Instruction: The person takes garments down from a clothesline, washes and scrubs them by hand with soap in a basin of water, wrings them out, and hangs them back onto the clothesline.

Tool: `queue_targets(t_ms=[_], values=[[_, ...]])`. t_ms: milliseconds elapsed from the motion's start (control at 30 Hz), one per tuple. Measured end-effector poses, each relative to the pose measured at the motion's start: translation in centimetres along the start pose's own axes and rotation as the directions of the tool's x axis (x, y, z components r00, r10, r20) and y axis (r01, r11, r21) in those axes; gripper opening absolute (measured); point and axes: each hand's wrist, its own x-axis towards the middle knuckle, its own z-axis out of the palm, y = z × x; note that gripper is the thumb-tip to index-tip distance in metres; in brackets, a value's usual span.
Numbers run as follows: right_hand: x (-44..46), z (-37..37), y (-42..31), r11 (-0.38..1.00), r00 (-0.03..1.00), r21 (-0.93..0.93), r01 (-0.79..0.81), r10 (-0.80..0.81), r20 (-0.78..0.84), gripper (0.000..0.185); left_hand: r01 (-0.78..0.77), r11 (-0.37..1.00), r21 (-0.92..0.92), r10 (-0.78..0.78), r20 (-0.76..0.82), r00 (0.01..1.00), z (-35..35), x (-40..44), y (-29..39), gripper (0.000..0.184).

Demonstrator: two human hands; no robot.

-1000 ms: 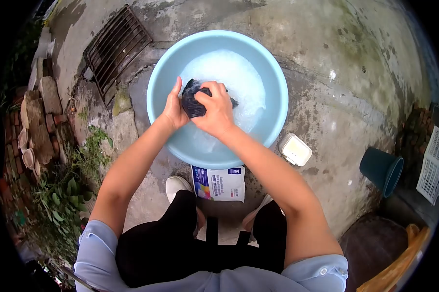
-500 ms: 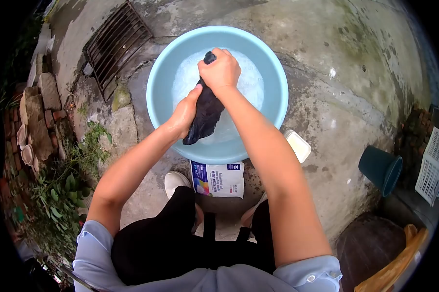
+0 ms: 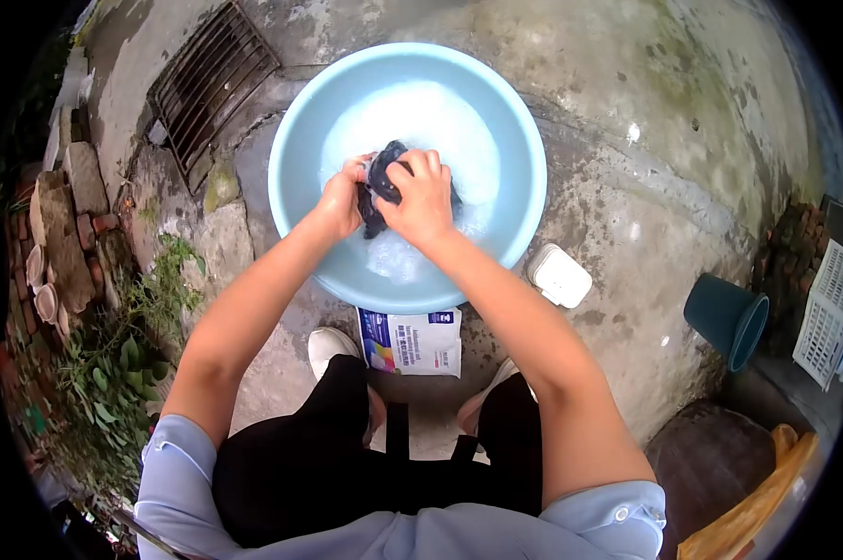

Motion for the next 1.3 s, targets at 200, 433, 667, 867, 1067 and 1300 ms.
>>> queue_targets(t_ms=[200,433,667,867,1067,1300], values=[[-1.0,0.1,-7.5,0.898,0.889,0.026,0.440,-0.432,-0.152,0.025,0.219,0.975,-0.033,-0.168,0.538,0.826,-0.2,-2.1,3.8,0.081],[6.2,-0.5,-5.3,0.946,0.941,0.323,-0.010,0.118,-0.316,0.018,0.000,0.962,0.272,-0.015,0.055,0.998,2.2,-4.5,2.2,0.037],[6.0,-3.6,4.0,0.961,0.996,-0.264,-0.082,0.067,-0.065,0.057,-0.222,0.489,0.844,0.247,0.110,0.963,-1.4,-3.4,0.8,0.068],[1.7,-1.1,1.6,0.746,0.935,-0.630,-0.215,0.344,0.089,0.063,-0.021,-0.480,0.877,0.383,0.231,0.894,-1.8,-2.8,-2.0,0.078],[-0.2,0.9,-3.4,0.979,0.963,0.067,-0.191,0.200,-0.180,0.025,0.197,0.979,-0.060,-0.184,0.184,0.966,-0.1,-2.1,1.4,0.073],[0.8,1.1,-7.7,0.945,0.896,-0.019,0.326,-0.316,-0.313,0.017,0.187,0.980,-0.065,-0.156,0.325,0.933,0.3,-3.9,2.4,0.057]])
